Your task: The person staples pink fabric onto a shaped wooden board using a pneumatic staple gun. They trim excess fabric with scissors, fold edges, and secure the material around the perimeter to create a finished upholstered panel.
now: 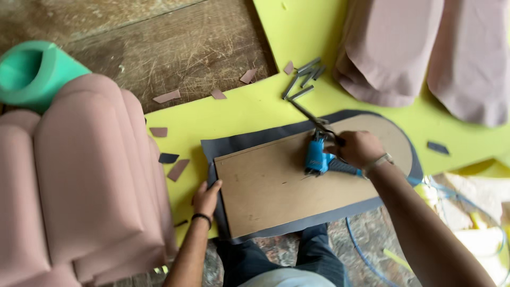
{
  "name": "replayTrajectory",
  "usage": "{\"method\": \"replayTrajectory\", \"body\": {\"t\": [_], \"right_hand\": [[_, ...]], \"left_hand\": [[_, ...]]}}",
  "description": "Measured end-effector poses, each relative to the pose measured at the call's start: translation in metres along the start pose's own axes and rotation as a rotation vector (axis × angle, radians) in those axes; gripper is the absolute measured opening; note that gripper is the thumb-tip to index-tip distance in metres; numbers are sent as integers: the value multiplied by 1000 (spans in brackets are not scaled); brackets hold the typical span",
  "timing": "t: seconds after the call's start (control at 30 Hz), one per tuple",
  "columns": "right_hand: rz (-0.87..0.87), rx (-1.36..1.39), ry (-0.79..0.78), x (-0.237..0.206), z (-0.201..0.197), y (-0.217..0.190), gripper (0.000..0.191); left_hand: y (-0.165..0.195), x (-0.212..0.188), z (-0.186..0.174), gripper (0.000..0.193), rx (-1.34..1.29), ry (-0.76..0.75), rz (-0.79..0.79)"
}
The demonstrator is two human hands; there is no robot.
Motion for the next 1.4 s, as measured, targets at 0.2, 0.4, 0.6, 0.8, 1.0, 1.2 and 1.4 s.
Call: {"method": "replayTrajectory", "body": {"t": [0.2,0.4,0.6,0.8,1.0,1.2,1.4], "right_hand": [[-198,-150,-361,145,30,-50,61],[-431,-12,-65,198,52,-98,52],[-359,168,149,49,48,-30,39],[-305,-84,279,-44,45,-14,75],[-182,-207,273,-45,57,27,44],[-109,-190,349,-42,16,166,57],[27,-328,347,-19,5,299,33]], "left_hand": [[-57,-75,-16,36,-41,200,-169],[-66,-83,-36,33,66,422,-116],[-67,-92,-44,31,118,421,-265],[-16,-68,-44,39,118,357,-40],[48,23,-28,38,96,347,112],[22,15,-74,15,-219,481,-310],[96,-57,-35,10,239,725,233]]}}
Point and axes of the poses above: each hand's wrist, its own x-axis towards the middle knuckle, its own z-axis out of the palm, y = z × x, the point moved 8 cm from there along x, towards the middle knuckle, and after that the axes turned 9 degrees about -z, right-handed, at the moved point
